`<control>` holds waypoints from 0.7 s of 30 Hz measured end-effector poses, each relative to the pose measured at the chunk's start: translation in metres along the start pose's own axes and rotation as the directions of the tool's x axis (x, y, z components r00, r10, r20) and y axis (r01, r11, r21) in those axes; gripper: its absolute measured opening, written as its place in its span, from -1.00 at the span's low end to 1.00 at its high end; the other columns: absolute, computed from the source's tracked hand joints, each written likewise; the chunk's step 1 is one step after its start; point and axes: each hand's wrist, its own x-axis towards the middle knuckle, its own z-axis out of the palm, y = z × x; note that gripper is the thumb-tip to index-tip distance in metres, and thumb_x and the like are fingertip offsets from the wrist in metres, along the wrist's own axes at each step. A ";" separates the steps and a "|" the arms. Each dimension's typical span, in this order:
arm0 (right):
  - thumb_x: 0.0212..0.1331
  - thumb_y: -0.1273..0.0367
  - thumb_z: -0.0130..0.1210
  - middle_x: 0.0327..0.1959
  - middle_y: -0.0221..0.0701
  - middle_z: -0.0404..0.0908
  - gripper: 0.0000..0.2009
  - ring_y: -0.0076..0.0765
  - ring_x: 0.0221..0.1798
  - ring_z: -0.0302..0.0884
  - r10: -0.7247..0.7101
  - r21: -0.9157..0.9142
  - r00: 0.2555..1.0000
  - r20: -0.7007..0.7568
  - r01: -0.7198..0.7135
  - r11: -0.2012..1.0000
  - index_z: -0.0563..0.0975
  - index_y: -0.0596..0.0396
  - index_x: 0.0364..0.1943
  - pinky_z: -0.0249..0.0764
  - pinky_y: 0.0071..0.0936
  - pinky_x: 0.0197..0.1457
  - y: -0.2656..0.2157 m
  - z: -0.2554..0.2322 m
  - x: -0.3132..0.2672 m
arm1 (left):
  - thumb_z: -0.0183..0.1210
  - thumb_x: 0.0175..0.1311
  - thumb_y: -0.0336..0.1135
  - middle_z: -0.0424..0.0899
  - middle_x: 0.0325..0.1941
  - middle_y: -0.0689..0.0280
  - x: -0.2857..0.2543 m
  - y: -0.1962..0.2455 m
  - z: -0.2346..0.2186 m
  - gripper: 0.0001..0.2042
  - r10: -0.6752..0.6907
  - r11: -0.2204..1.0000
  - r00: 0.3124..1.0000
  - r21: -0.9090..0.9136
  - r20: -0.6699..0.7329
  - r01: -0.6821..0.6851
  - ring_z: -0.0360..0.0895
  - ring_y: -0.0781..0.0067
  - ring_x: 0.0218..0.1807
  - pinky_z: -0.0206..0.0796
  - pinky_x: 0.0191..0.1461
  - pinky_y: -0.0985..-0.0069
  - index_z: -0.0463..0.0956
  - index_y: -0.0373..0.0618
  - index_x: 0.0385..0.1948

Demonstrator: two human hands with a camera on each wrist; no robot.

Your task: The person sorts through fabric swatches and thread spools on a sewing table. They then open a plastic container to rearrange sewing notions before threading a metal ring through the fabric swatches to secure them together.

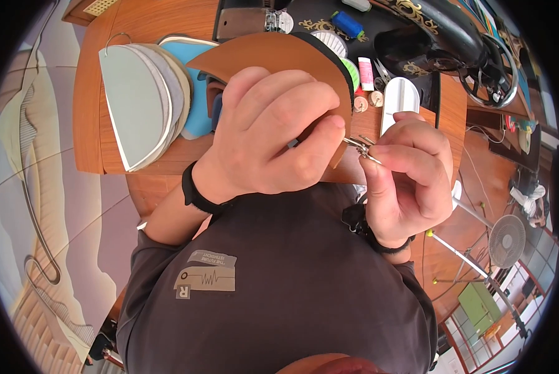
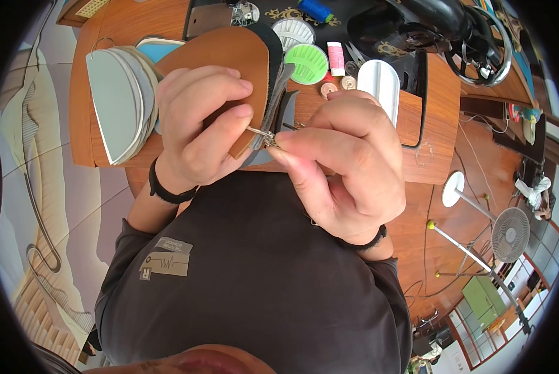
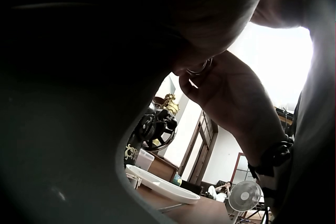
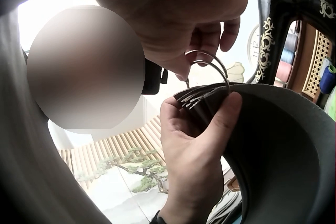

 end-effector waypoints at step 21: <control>-0.05 0.45 0.48 -0.40 -0.37 0.58 -0.80 -0.31 -0.42 0.44 -0.009 0.025 1.000 0.028 0.008 1.000 0.69 0.14 -0.32 0.42 -0.28 -0.13 -0.003 -0.005 0.001 | 0.26 0.09 -0.44 0.61 -0.12 0.34 0.003 0.007 0.000 -0.70 -0.047 0.999 0.996 -0.011 -0.074 0.046 0.61 0.29 -0.19 0.26 -0.14 0.37 0.48 0.05 -0.11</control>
